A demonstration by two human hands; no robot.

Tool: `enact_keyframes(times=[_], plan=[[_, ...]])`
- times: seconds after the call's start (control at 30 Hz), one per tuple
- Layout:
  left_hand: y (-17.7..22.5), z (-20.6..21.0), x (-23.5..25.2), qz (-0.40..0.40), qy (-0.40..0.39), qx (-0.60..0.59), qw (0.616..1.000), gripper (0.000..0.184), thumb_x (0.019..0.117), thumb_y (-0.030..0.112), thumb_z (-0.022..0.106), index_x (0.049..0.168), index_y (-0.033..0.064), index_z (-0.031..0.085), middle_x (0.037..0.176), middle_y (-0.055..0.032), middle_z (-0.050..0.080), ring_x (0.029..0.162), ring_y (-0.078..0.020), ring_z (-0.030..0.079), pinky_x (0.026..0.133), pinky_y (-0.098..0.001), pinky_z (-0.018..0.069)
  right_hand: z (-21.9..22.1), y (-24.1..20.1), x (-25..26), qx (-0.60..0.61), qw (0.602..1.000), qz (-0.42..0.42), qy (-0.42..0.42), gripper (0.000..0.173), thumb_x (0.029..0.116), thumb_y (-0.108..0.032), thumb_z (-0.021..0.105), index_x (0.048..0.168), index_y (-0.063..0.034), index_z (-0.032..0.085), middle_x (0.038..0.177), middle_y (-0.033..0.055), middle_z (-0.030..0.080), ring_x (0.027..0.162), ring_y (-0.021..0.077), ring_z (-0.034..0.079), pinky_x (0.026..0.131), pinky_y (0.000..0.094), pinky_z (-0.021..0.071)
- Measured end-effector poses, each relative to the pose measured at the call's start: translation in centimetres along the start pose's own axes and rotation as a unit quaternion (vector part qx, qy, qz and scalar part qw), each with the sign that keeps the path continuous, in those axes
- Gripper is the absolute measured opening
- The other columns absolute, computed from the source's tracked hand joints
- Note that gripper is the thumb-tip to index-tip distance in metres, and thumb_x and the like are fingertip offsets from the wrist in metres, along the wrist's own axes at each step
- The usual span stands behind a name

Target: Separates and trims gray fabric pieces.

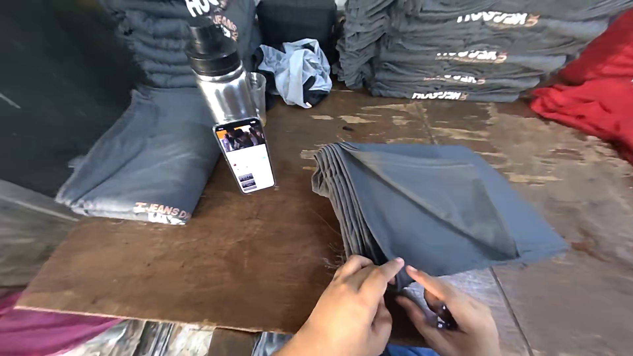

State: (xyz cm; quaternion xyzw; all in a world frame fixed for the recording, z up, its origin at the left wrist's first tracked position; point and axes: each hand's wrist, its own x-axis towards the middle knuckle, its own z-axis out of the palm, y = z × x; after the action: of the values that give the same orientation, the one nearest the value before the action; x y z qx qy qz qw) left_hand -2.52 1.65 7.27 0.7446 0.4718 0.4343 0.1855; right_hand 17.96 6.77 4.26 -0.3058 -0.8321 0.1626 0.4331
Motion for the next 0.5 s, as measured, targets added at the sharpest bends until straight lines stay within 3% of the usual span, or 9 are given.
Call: enact_keyframes(times=[0.17,0.37,0.5], plan=[[0.3,0.3,0.0,0.011,0.012,-0.003,1.000,0.050,0.0850,-0.002,0.061,0.135,-0.0001,0.060,0.104,-0.0057,0.072,0.103,-0.0197,0.064,0.097,-0.0295,0.0504,0.8,0.6,0.5,-0.022,0.998,-0.043,0.035,0.018,0.0999,-0.020,0.063,0.116,-0.0151,0.071,0.081,0.0038,0.056,0.072,0.0064,0.054,0.067,0.0138,0.0452],[0.5,0.5,-0.3,0.039,0.020,0.097,0.994,0.049,0.0871,0.003,0.059,0.136,0.0097,0.062,0.111,-0.0021,0.073,0.113,-0.0254,0.061,0.092,-0.0387,0.0501,0.4,0.0,0.4,-0.020,0.998,-0.048,0.028,0.011,0.0999,-0.019,0.061,0.102,-0.0124,0.070,0.083,0.0026,0.060,0.077,0.0059,0.058,0.071,0.0148,0.0471],[0.5,1.0,-0.4,0.063,0.000,0.133,0.989,0.054,0.0879,0.004,0.060,0.141,0.0119,0.058,0.109,-0.0014,0.073,0.122,-0.0274,0.059,0.099,-0.0426,0.0453,-0.4,-1.2,0.4,-0.011,0.999,-0.040,0.011,0.011,0.1011,-0.020,0.058,0.100,-0.0126,0.066,0.083,0.0021,0.057,0.075,0.0053,0.055,0.068,0.0136,0.0451]])
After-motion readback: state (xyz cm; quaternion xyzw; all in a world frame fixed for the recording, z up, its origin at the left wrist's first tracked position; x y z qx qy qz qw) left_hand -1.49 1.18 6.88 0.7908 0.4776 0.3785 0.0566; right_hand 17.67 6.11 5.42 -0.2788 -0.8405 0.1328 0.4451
